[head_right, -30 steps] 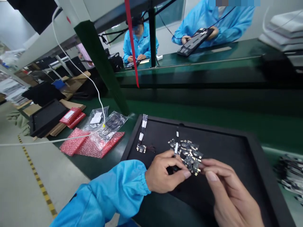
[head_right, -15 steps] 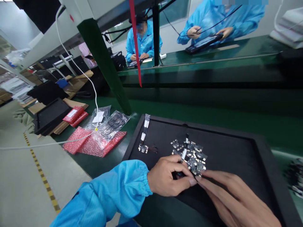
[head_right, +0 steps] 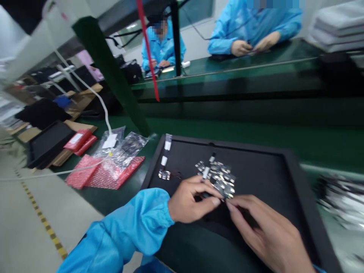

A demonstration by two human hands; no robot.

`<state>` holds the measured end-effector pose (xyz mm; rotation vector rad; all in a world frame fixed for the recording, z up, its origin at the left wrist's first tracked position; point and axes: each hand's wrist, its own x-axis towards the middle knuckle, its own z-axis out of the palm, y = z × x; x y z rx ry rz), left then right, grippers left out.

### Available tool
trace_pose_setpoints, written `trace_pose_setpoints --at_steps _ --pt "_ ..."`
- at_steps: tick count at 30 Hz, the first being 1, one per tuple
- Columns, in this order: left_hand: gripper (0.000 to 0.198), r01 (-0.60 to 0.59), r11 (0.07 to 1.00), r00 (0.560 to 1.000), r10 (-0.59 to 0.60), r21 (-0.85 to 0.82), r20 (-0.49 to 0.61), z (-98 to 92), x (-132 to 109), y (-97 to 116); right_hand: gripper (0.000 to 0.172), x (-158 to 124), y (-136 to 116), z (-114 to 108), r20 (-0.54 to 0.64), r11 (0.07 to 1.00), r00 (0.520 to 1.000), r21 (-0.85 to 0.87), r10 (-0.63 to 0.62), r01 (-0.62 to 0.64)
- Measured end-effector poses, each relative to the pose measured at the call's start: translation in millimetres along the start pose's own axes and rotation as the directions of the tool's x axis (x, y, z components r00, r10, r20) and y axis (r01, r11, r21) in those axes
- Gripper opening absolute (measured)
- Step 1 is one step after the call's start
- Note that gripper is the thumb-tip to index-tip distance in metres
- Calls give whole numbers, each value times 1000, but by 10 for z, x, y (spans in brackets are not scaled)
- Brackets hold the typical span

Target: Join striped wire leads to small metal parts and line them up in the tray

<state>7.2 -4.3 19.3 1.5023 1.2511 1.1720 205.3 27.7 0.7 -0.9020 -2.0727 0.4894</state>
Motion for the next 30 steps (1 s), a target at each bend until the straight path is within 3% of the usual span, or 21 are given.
trace_pose_setpoints --at_steps 3,7,10,21,30 --pt "21 113 989 993 -111 -91 31 -36 33 3 7 32 -113 -12 -14 995 995 19 95 -95" --pt "27 299 925 954 -289 -234 77 -55 126 -43 9 95 -128 56 -29 959 964 113 264 -259" --pt "26 358 897 933 -349 -259 85 -63 163 -27 9 114 -114 77 -9 935 949 171 316 -310" --pt "25 394 868 919 -382 -302 102 -78 194 33 11 108 -121 59 41 930 952 208 302 -304" --pt "25 353 901 935 -345 -252 78 -54 162 -2 11 94 -104 84 110 950 967 190 231 -249"
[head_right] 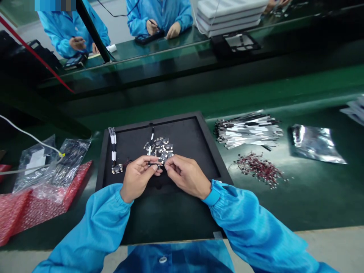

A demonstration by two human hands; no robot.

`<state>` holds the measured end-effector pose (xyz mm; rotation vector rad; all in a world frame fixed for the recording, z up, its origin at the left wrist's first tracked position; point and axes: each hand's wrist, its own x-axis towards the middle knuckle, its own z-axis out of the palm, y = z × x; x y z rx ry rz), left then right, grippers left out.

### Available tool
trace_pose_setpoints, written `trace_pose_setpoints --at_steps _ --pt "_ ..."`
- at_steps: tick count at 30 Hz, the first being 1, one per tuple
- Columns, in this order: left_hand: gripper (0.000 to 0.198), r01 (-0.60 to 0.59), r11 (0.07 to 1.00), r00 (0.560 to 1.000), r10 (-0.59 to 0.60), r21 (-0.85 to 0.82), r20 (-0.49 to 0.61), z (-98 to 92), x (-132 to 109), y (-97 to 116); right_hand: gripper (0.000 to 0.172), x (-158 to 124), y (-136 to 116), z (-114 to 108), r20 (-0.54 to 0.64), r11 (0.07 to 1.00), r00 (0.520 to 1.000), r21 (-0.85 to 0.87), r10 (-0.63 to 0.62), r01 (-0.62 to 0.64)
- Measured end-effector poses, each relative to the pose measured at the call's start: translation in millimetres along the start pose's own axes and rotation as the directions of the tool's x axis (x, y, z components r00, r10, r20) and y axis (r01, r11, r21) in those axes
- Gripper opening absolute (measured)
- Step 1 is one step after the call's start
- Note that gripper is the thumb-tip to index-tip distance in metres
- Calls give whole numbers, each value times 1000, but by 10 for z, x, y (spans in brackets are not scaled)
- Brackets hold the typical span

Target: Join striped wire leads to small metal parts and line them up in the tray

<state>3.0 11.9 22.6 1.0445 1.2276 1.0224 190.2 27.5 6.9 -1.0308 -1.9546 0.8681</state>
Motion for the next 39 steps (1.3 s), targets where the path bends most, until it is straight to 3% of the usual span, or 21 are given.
trace_pose_setpoints --at_steps 19,39 --pt "23 -63 992 997 58 112 47 -16 -6 74 12 26 -41 -24 11 992 991 3 -130 130" --pt "23 -85 984 993 72 153 90 -33 -12 62 12 9 -15 -12 17 989 989 -17 -143 144"
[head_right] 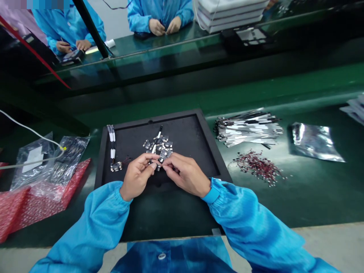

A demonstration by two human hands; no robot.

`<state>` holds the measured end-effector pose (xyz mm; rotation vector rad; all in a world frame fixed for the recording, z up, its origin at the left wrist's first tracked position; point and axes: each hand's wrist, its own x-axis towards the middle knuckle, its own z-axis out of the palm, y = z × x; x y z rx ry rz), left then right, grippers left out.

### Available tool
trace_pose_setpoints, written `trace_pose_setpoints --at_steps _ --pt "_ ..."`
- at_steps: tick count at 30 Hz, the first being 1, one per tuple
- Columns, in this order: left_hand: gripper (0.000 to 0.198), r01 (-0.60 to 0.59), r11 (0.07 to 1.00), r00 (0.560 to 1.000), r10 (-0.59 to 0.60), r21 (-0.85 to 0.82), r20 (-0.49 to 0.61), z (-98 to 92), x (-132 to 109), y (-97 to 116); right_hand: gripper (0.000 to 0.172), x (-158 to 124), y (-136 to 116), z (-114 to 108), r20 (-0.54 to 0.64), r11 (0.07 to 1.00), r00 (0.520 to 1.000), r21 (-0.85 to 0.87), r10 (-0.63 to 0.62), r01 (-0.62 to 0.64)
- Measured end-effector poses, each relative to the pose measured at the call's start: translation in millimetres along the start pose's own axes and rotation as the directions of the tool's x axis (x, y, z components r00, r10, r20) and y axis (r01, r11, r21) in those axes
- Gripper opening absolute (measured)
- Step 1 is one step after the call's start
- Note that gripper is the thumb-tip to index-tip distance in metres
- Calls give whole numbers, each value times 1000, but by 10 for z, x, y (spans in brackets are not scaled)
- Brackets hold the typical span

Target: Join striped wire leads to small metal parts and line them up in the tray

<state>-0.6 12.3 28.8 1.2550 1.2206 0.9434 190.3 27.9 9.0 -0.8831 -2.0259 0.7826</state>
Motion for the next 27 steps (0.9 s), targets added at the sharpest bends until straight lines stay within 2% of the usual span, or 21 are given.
trace_pose_setpoints --at_steps 11,23,27 --pt "22 36 999 999 -36 -20 -6 10 0 1 11 4 -9 -7 -22 1000 1000 -14 -21 20" --pt "23 61 991 998 -62 -119 -5 17 12 -54 8 -8 3 3 -52 999 998 -27 -34 33" --pt "23 62 987 998 -65 -150 -9 28 14 -57 9 -6 7 1 -54 1000 999 6 -3 3"
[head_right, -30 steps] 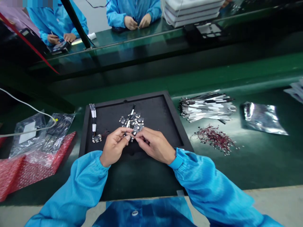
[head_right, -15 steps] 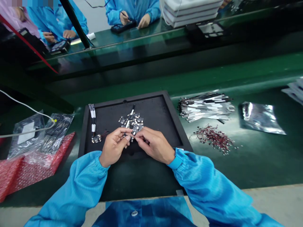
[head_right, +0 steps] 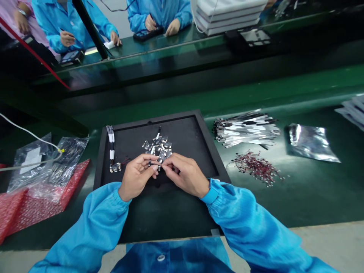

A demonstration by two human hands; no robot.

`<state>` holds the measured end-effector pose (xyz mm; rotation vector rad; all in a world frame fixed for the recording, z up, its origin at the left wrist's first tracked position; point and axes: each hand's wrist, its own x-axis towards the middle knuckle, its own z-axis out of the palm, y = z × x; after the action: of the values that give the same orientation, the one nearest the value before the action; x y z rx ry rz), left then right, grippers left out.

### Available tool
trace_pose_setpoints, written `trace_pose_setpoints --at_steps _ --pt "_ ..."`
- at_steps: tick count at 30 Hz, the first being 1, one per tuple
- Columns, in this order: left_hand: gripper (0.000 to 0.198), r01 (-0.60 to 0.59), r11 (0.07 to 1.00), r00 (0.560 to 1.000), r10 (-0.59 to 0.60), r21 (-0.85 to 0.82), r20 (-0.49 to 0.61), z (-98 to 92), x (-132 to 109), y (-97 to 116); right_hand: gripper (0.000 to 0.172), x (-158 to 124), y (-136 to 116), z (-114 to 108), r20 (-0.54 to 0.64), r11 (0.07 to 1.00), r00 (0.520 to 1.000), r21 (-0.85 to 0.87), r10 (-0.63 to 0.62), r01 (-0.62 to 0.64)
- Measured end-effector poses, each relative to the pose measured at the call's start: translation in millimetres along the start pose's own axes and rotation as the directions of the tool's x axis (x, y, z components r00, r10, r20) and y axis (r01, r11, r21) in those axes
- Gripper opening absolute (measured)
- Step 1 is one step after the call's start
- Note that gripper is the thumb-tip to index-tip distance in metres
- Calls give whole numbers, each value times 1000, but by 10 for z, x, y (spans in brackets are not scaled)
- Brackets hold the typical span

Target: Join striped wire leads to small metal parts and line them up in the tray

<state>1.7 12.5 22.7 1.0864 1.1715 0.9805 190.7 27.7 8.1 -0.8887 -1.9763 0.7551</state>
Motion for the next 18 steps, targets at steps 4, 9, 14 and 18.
trace_pose_setpoints --at_steps 4,9,14,18 --pt "25 -17 1000 1000 17 -18 5 3 2 -11 10 -6 10 -6 27 992 995 79 98 -99" --pt "23 -10 999 1000 11 -32 18 -3 -3 -15 13 -5 19 -21 92 952 966 172 241 -254" --pt "25 1 999 999 1 -35 34 -4 -13 8 16 20 17 -32 143 903 935 248 325 -352" --pt "26 11 998 999 -9 -61 38 -2 -11 21 18 36 15 -37 179 865 913 296 367 -406"
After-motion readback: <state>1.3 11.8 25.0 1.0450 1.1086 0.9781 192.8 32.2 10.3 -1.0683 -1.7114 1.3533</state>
